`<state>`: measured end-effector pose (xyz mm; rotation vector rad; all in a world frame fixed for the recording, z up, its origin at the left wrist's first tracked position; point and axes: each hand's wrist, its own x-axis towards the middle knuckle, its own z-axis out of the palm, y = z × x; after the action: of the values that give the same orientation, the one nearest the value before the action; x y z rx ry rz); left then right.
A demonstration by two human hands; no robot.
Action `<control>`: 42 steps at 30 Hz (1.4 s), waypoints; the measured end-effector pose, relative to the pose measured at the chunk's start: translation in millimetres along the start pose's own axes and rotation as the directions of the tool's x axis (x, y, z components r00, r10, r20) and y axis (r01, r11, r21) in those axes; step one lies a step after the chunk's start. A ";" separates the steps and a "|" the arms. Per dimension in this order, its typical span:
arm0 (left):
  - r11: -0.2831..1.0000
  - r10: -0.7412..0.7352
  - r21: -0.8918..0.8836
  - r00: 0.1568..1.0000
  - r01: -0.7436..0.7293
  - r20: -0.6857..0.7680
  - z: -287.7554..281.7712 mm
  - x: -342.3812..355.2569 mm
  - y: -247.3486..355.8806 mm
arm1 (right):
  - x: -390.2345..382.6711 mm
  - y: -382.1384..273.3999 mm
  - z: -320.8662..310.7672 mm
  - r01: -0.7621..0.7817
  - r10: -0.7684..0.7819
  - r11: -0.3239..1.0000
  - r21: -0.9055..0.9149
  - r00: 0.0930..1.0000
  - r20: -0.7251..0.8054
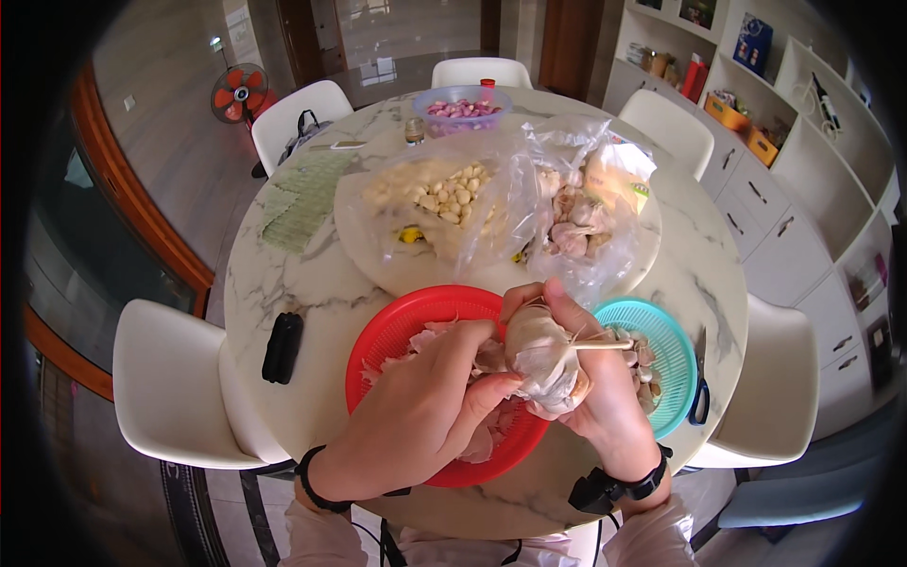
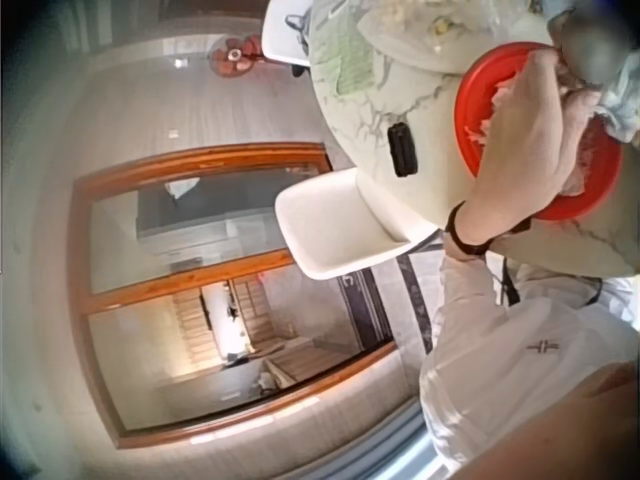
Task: Peeling cloves of garlic from a bulb and placing them in a bowl.
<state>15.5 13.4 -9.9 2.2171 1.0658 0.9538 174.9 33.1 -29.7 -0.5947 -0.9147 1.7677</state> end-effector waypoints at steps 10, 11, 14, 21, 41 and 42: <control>0.970 0.206 0.138 0.979 -0.202 -0.011 -3.1 -8.8 11.2 | -4.4 -3.1 4.5 -0.379 0.294 0.871 0.314 0.912 0.284; 0.942 0.306 0.145 0.952 -0.302 -0.002 -3.2 -10.4 10.5 | -5.9 -2.6 5.0 -0.376 0.273 0.876 0.304 0.904 0.330; 0.871 0.482 0.078 0.874 -0.485 0.051 -6.2 -6.0 8.3 | -16.7 -5.1 14.4 -0.372 0.337 0.907 0.196 0.923 0.187; 0.750 0.659 -0.026 0.750 -0.661 -0.052 -5.4 -7.4 -1.0 | -32.4 -7.5 27.4 -0.590 0.605 0.795 0.139 0.787 -0.120; 0.780 0.419 0.503 0.908 -0.372 0.020 -7.8 -11.6 2.0 | -17.1 1.7 -11.5 -0.600 0.423 0.671 0.436 0.793 0.439; 0.780 0.420 0.503 0.908 -0.372 0.021 -8.1 -10.9 3.6 | -16.5 -3.5 -10.9 -0.593 0.418 0.695 0.407 0.793 0.443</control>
<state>6.0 3.6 -6.5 2.9418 0.9806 1.0474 191.0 21.8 -33.6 -0.1977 -0.4220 2.5691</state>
